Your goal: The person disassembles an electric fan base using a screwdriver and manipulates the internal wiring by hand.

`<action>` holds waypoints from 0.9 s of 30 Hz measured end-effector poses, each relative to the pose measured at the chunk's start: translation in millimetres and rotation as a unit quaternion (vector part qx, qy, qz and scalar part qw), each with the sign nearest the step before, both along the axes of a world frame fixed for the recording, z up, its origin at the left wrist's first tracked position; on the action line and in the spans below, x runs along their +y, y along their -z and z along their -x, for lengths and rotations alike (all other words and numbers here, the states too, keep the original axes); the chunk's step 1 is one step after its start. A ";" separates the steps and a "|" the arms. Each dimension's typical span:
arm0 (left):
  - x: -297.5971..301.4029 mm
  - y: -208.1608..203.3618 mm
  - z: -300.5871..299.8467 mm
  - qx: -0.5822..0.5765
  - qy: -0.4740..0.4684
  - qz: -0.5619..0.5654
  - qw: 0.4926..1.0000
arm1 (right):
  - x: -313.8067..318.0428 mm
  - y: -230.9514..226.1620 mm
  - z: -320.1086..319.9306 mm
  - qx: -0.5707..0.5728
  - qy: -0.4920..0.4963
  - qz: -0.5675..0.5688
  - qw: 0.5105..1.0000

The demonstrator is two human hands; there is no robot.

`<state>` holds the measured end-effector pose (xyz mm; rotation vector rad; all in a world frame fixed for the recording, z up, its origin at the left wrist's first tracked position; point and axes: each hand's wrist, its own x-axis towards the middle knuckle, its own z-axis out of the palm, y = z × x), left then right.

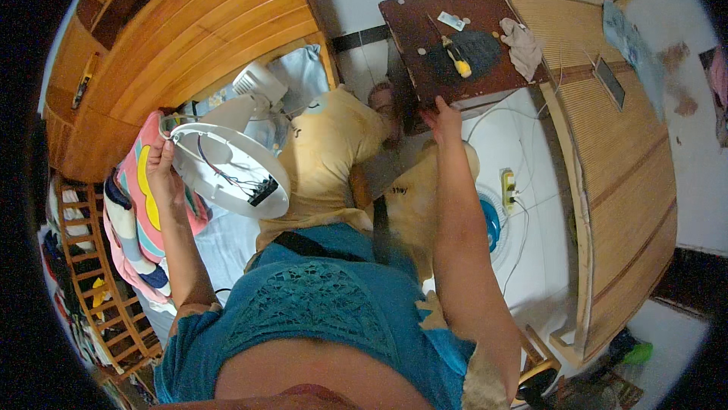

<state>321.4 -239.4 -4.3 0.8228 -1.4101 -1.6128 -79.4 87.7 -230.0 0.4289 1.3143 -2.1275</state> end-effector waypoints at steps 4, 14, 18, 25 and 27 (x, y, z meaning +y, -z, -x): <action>-1.9 -2.1 5.9 0.012 0.004 -0.006 1.000 | 38.0 3.4 -0.5 -0.006 -0.027 -0.042 0.999; -14.9 -4.9 2.5 -0.031 0.035 0.018 0.999 | 145.0 49.9 -16.8 -0.025 -0.030 -0.066 0.997; -13.4 -6.3 -3.7 -0.051 0.002 0.032 0.998 | 175.1 44.0 -29.7 0.006 -0.056 -0.073 0.996; -39.7 -13.3 -15.6 -0.075 -0.016 0.031 0.997 | 176.1 27.8 -21.4 0.033 -0.086 -0.112 0.989; -41.1 -14.2 -18.7 -0.080 -0.036 0.022 0.996 | 175.2 18.9 -24.1 0.019 -0.092 -0.128 0.987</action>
